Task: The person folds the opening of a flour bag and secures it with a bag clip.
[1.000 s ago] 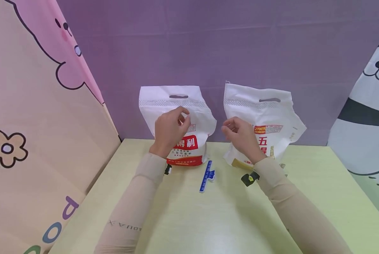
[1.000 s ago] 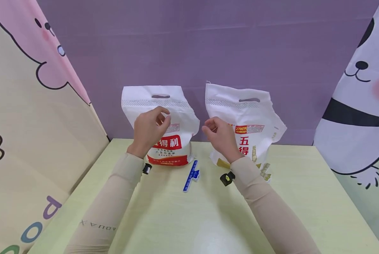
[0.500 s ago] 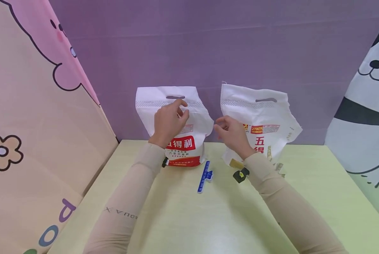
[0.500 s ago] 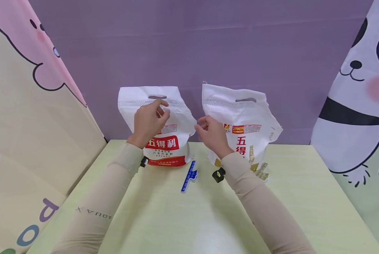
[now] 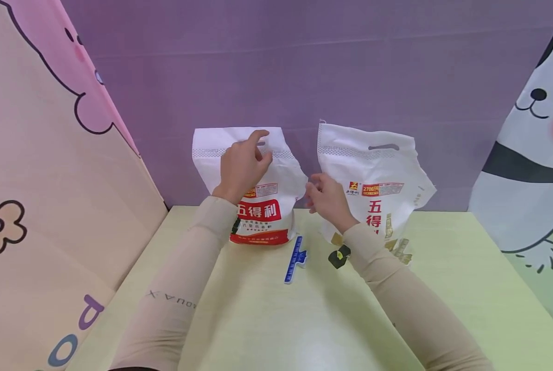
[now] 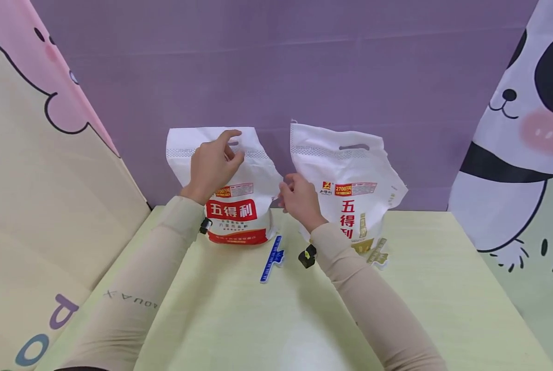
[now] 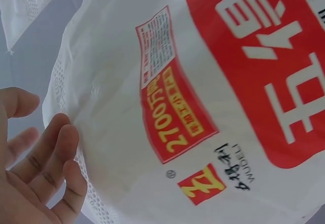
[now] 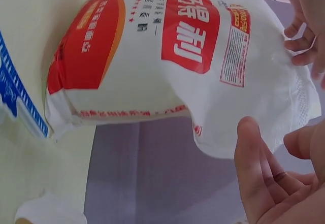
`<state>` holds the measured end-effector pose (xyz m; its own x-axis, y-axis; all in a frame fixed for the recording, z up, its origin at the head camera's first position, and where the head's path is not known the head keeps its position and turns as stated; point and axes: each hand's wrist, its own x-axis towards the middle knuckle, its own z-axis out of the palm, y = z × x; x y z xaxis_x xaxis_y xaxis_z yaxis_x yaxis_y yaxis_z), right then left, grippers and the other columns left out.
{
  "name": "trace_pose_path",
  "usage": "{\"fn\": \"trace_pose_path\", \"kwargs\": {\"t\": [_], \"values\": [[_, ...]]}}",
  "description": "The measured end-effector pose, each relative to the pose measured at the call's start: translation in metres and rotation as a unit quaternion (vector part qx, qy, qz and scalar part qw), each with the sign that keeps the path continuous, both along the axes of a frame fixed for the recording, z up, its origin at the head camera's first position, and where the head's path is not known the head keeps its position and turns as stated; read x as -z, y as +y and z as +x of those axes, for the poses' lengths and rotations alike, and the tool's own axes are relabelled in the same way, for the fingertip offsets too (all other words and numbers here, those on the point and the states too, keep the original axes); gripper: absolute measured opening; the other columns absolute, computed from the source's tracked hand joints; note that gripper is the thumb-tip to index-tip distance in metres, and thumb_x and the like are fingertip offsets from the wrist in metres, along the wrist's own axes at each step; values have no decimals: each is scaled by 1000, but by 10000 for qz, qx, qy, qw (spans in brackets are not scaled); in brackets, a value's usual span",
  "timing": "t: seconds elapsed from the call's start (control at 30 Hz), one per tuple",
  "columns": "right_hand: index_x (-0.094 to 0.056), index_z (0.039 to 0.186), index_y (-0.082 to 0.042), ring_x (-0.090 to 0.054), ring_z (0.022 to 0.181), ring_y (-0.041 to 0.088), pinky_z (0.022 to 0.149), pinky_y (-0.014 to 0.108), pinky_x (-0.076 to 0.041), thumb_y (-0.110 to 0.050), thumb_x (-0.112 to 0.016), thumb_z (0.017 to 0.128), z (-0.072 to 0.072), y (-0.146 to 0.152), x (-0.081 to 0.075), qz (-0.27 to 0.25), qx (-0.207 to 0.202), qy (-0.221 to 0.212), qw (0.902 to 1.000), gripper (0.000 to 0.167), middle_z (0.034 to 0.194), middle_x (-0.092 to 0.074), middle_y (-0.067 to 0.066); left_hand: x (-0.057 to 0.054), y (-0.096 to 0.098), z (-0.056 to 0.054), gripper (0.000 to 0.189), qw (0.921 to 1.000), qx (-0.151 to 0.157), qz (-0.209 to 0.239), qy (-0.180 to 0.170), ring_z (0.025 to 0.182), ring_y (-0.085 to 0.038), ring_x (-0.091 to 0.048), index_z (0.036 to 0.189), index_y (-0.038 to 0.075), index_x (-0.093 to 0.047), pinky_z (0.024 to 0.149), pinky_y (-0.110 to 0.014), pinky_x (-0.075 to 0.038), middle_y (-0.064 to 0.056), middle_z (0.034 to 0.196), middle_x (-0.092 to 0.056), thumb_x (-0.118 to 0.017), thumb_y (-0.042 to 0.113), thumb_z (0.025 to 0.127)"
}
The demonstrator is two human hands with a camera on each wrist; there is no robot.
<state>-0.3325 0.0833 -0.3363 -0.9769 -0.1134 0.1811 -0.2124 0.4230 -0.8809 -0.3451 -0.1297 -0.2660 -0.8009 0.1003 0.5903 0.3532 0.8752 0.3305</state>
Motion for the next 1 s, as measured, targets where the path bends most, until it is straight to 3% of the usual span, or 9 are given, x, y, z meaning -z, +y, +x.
{"fn": "trace_pose_path", "kwargs": {"t": [0.23, 0.57, 1.0], "values": [[-40, 152, -2, -68, 74, 20, 67, 27, -61, -21, -49, 108, -2, -11, 0, -487, 35, -429, 9979, 49, 104, -69, 17, -8, 1, -4, 56, 9995, -60, 39, -299, 66, -21, -60, 152, 27, -47, 63, -34, -57, -5, 84, -69, -60, 37, 99], [-35, 155, -4, -70, 67, 16, 65, 28, -61, -20, -47, 109, -11, -19, 5, -1190, -12, -747, 9901, 51, 100, -69, 18, -19, 5, -10, 59, 9979, -28, 18, -642, 64, -22, -60, 154, 27, -45, 62, -34, -56, -5, 80, -67, -61, 38, 98], [-47, 142, -5, -70, 71, 17, 70, 28, -62, -28, -45, 110, -17, -24, 13, -1875, 86, -887, 9782, 40, 99, -70, 15, -28, 8, -19, 65, 9948, -75, -92, -1013, 73, -26, -65, 157, 23, -41, 66, -39, -58, -10, 93, -74, -62, 37, 97]]}}
